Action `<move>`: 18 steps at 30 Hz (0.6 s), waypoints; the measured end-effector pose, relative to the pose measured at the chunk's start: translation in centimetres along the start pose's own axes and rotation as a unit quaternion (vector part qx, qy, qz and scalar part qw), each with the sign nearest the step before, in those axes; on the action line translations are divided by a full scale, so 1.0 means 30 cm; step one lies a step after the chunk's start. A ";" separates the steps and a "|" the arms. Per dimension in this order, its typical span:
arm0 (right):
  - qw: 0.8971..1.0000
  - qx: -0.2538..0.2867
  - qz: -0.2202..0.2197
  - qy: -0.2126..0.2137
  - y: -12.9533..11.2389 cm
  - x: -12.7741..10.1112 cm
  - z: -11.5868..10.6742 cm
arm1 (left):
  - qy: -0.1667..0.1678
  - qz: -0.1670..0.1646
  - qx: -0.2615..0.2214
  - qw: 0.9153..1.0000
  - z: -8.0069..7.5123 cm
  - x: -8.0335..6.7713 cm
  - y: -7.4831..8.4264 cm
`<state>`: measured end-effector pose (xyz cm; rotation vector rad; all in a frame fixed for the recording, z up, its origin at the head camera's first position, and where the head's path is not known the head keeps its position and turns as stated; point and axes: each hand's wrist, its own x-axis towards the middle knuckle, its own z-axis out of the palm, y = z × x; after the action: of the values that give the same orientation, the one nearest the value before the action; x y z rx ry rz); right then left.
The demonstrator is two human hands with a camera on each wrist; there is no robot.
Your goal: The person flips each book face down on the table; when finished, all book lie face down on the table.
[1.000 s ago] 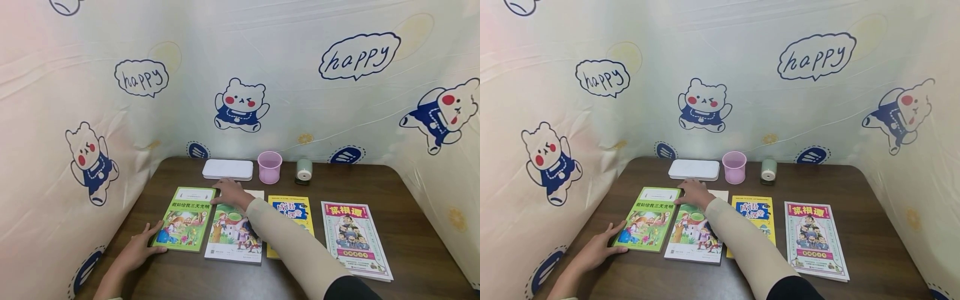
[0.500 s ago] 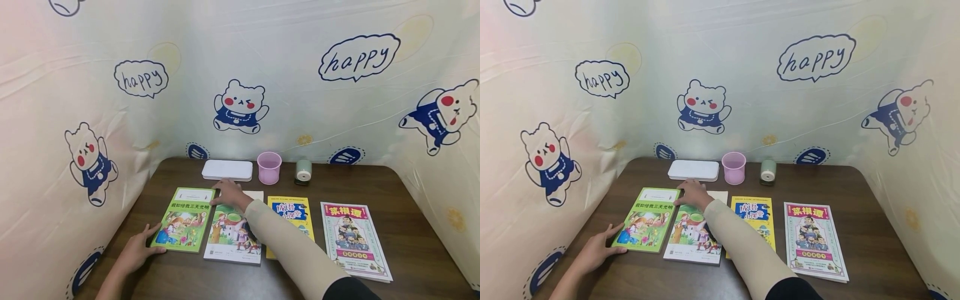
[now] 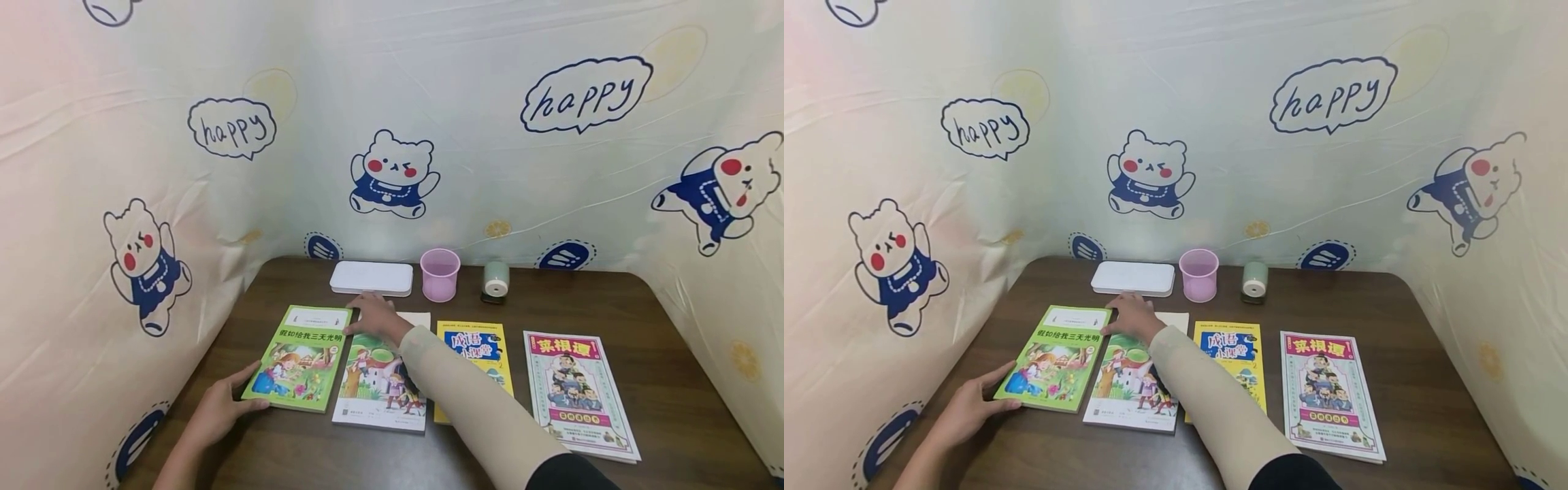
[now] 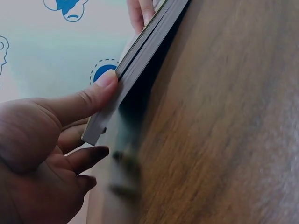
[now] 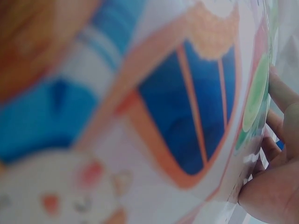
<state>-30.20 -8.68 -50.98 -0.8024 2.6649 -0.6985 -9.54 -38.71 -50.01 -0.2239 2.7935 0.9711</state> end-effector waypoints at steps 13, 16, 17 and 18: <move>1.000 0.017 0.001 -0.001 -0.005 -0.008 -0.002 | 0.012 0.006 -0.204 0.979 -0.006 -0.026 0.025; 1.000 0.023 0.002 0.004 -0.008 -0.010 -0.003 | 0.016 0.009 -0.258 0.966 -0.012 -0.033 0.033; 1.000 0.023 0.003 0.005 -0.008 -0.011 -0.004 | 0.018 0.009 -0.267 0.963 -0.014 -0.033 0.035; 1.000 0.024 0.003 0.005 -0.008 -0.013 -0.005 | 0.022 0.010 -0.277 0.961 -0.016 -0.033 0.038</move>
<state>-29.84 -8.58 -50.67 -0.7795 2.6485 -0.7638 -8.85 -38.05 -48.74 -0.2902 2.4937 1.7528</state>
